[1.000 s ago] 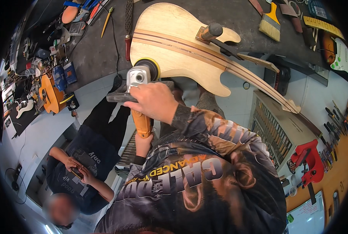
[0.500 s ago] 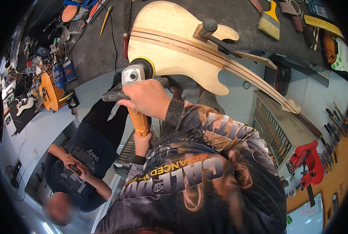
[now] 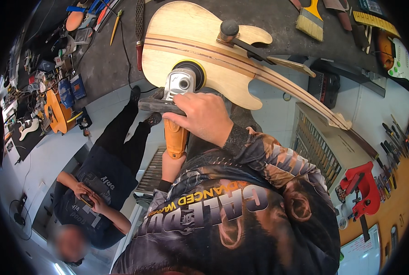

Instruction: The person uses a power sander to smooth the wooden guitar body secured to a bench with a clamp, then wipes the surface with a brush. They continue sanding the back and edges of the guitar body using the power tool.

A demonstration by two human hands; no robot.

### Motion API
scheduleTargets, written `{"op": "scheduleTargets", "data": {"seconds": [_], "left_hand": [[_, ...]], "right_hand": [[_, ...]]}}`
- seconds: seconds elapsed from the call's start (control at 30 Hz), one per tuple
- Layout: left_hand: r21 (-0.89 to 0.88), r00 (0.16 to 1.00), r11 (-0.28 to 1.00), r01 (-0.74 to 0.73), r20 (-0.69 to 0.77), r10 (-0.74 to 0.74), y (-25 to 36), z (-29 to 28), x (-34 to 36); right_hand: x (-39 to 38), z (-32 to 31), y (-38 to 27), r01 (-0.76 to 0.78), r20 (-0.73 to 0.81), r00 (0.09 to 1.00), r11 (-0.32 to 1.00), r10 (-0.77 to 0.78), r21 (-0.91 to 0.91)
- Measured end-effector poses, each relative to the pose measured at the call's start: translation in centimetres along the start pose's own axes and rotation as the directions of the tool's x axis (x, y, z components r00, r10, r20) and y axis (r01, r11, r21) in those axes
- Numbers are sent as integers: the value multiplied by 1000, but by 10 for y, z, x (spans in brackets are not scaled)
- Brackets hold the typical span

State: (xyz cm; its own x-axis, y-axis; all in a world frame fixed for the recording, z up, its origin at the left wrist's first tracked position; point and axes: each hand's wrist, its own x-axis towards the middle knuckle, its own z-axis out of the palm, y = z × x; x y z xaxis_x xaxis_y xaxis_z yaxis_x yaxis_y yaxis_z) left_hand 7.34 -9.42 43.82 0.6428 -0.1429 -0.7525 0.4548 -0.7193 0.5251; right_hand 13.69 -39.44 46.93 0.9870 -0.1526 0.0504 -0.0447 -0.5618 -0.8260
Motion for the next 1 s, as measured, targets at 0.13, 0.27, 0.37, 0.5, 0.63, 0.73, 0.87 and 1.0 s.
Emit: {"op": "scheduleTargets", "data": {"seconds": [0.13, 0.27, 0.37, 0.5, 0.63, 0.73, 0.87, 1.0], "left_hand": [[-9, 1000, 1000, 26, -13, -27, -16, -5, 0], [-90, 999, 995, 29, -40, -32, -34, -9, -5], [-199, 982, 967, 160, -68, -176, -29, -10, -10], [-262, 987, 962, 82, -115, -115, -30, -11, -2], [-249, 990, 966, 72, -100, -99, -33, -15, 1], [-137, 993, 986, 98, -45, -105, -28, -14, 2], [-79, 998, 996, 35, -51, -39, -27, -6, 3], [56, 999, 998, -26, 36, 24, 4, -7, 12]], "right_hand": [[6, 11, -5, 42, -9, 999, 999, -43, -11], [20, 35, -16, 80, 64, 995, 997, -80, -2], [36, 51, -23, 150, 38, 988, 987, -152, 52], [52, 70, -24, 173, 29, 984, 984, -174, 45], [49, 53, -24, 122, 70, 990, 992, -124, 32], [33, 39, -14, 73, 36, 997, 997, -73, 11], [9, 13, -5, 6, 34, 999, 1000, -6, 2], [-11, -14, 6, -74, -64, 995, 997, 73, -8]]}}
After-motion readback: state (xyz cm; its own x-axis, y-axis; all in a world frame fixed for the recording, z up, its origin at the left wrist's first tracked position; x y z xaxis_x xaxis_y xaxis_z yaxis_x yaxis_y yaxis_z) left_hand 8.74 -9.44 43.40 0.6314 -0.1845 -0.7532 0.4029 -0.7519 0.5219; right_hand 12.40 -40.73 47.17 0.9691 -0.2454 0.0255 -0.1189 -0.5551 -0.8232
